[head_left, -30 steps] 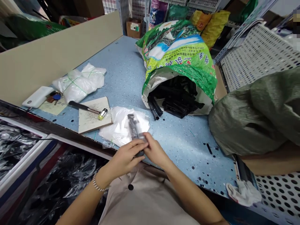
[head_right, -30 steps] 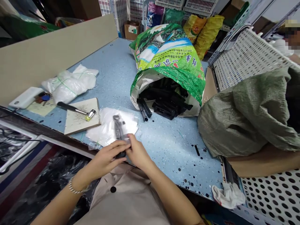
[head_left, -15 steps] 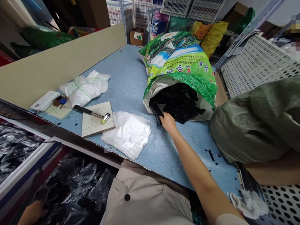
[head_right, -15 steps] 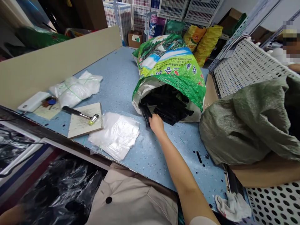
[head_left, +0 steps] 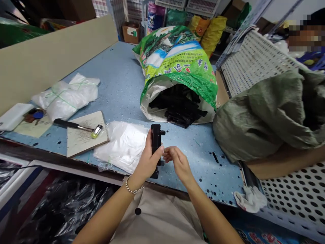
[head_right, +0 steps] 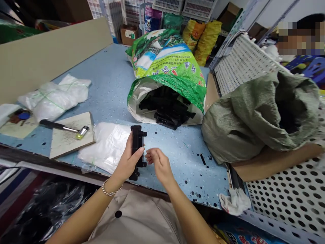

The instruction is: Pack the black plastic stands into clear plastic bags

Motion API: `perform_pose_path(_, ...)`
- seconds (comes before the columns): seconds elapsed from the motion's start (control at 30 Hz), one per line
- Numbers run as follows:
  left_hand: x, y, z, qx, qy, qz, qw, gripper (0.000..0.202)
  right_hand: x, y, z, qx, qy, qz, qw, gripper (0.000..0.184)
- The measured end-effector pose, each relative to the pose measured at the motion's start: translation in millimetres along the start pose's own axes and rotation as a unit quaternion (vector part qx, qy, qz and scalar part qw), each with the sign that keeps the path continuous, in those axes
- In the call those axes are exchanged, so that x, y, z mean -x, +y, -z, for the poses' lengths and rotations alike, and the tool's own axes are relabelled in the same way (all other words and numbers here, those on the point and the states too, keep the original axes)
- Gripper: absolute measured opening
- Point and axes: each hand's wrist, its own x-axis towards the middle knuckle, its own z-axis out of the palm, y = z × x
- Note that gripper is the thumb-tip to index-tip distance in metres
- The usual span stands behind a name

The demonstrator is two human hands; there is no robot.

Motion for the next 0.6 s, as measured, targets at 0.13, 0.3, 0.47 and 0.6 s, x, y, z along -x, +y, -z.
perform_pose_path(0.13,6.8,2.0,0.5,-0.063,-0.078,-0.015,0.995,0.076,-22.0,-15.8,29.6,0.069,0.029,0.039,0.996,0.031)
perform_pose_path(0.3,2.3,0.4,3.4,-0.087,-0.07,-0.008,0.994,0.075,-42.7,-21.2,27.2,-0.09,-0.104,-0.105,0.985,0.043)
perform_pose_path(0.47,-13.6,0.4,13.4,0.041,-0.007,0.149,0.988,0.059,-17.2,-12.9,18.0,0.199,-0.163,0.104,0.961,0.045)
perform_pose_path(0.6,-17.5,-2.5,12.2,0.133,-0.035,0.251,0.958,0.047,2.6,-3.2,15.7,0.451,-0.151,0.363,0.801,0.043)
